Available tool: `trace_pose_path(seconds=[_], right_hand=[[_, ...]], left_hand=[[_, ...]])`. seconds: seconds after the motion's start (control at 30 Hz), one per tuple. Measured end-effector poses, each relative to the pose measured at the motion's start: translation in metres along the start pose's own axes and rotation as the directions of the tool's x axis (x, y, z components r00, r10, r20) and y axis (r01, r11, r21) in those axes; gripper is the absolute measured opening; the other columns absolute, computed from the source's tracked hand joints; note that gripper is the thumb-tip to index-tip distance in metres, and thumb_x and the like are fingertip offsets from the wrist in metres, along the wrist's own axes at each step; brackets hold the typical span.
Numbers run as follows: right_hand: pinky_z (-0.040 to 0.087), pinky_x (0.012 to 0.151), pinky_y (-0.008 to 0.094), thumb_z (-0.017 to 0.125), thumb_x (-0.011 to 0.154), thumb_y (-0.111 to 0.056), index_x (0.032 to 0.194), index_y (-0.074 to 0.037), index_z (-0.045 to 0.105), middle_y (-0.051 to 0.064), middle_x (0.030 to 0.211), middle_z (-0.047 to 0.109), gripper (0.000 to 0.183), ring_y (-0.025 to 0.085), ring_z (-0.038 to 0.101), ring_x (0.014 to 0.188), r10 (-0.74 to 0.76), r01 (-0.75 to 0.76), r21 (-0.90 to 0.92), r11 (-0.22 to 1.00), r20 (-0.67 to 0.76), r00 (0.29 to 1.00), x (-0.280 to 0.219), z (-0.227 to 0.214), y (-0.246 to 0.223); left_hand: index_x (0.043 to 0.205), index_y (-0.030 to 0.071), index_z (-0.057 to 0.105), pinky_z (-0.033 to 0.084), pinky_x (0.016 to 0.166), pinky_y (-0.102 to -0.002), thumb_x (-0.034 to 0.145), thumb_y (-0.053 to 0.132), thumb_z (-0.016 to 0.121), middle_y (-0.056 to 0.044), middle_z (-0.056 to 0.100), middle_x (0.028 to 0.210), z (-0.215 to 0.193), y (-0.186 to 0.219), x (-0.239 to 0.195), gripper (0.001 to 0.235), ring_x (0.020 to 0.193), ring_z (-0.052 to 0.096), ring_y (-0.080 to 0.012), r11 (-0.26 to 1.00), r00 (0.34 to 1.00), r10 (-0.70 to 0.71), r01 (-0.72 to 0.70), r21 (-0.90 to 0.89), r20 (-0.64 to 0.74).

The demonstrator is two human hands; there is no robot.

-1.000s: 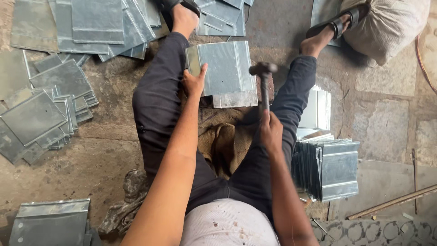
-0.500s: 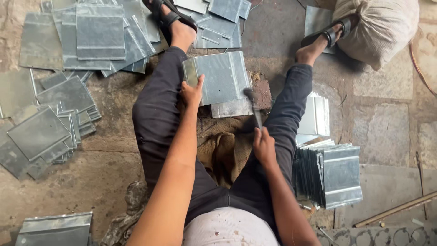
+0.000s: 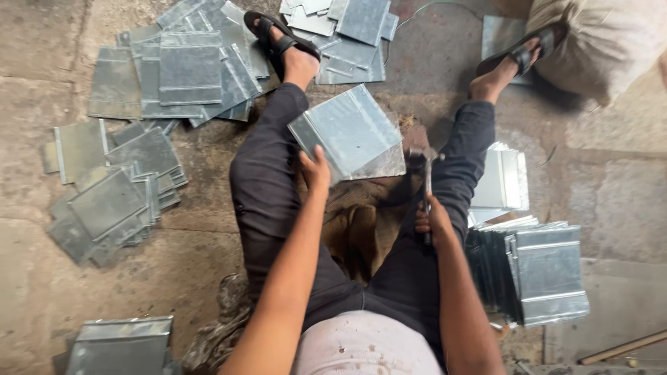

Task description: The person sits on the floor and uses a hammer to flatten and shape metal sheets against a small anvil block, handling the sheets one by one from a stack and moving them aside once shaped.

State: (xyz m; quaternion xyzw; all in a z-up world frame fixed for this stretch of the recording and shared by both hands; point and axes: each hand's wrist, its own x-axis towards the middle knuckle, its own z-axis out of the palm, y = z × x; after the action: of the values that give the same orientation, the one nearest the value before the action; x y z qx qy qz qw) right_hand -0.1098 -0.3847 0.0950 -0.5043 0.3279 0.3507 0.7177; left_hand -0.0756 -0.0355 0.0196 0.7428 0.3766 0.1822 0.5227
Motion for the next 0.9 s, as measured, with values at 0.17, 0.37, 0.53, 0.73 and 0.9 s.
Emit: trace_pose_path(seconds=[0.17,0.37,0.53,0.73,0.9], right_hand=[[0.023,0.035,0.019,0.042,0.102,-0.068,0.089,-0.014,0.046,-0.005,0.057,0.032,0.056,0.004,0.027,0.041,-0.041,0.040,0.034,0.999,0.034,0.999,-0.009,0.004,0.002],[0.025,0.036,0.020,0.041,0.100,-0.070,0.091,-0.013,0.046,-0.005,0.057,0.032,0.058,0.004,0.029,0.041,-0.047,0.047,-0.002,0.999,-0.012,0.999,-0.019,0.016,-0.004],[0.024,0.036,0.020,0.043,0.100,-0.068,0.092,-0.012,0.045,-0.004,0.058,0.033,0.057,0.005,0.028,0.041,-0.070,0.070,-0.020,0.997,-0.007,0.998,-0.021,0.018,-0.002],[0.023,0.037,0.021,0.047,0.102,-0.061,0.089,-0.013,0.044,-0.005,0.059,0.032,0.050,0.004,0.027,0.042,-0.061,0.061,-0.018,0.998,-0.010,0.998,-0.018,0.018,-0.003],[0.023,0.037,0.020,0.049,0.104,-0.056,0.089,-0.012,0.045,-0.005,0.060,0.034,0.046,0.003,0.028,0.043,-0.075,0.075,-0.042,0.996,-0.008,0.997,-0.027,0.023,-0.006]], left_hand=[[0.115,0.006,0.075,0.053,0.100,-0.036,0.090,0.049,0.067,-0.017,0.085,0.106,-0.105,0.064,-0.076,0.051,0.109,0.079,-0.0264,0.871,0.679,-0.290,-0.106,0.480,0.675],[0.129,-0.002,0.055,0.052,0.079,-0.050,0.073,0.044,0.085,-0.020,0.069,0.115,-0.099,0.134,-0.049,0.078,0.102,0.064,-0.0418,0.815,0.887,0.381,-0.456,0.359,0.261],[0.116,0.005,0.061,0.054,0.085,-0.046,0.084,0.042,0.084,-0.018,0.071,0.112,-0.043,0.072,-0.003,0.054,0.101,0.068,-0.0346,0.903,0.886,-0.007,-0.194,0.383,0.465],[0.110,0.001,0.061,0.054,0.079,-0.045,0.097,0.029,0.070,-0.013,0.071,0.095,-0.003,0.003,0.002,0.033,0.087,0.068,-0.0308,0.997,0.993,0.024,-0.016,-0.070,0.113],[0.104,0.001,0.056,0.055,0.069,-0.045,0.094,0.030,0.071,-0.008,0.067,0.084,0.005,0.051,-0.062,0.033,0.072,0.068,-0.0273,0.990,0.996,-0.067,0.075,-0.121,0.067]])
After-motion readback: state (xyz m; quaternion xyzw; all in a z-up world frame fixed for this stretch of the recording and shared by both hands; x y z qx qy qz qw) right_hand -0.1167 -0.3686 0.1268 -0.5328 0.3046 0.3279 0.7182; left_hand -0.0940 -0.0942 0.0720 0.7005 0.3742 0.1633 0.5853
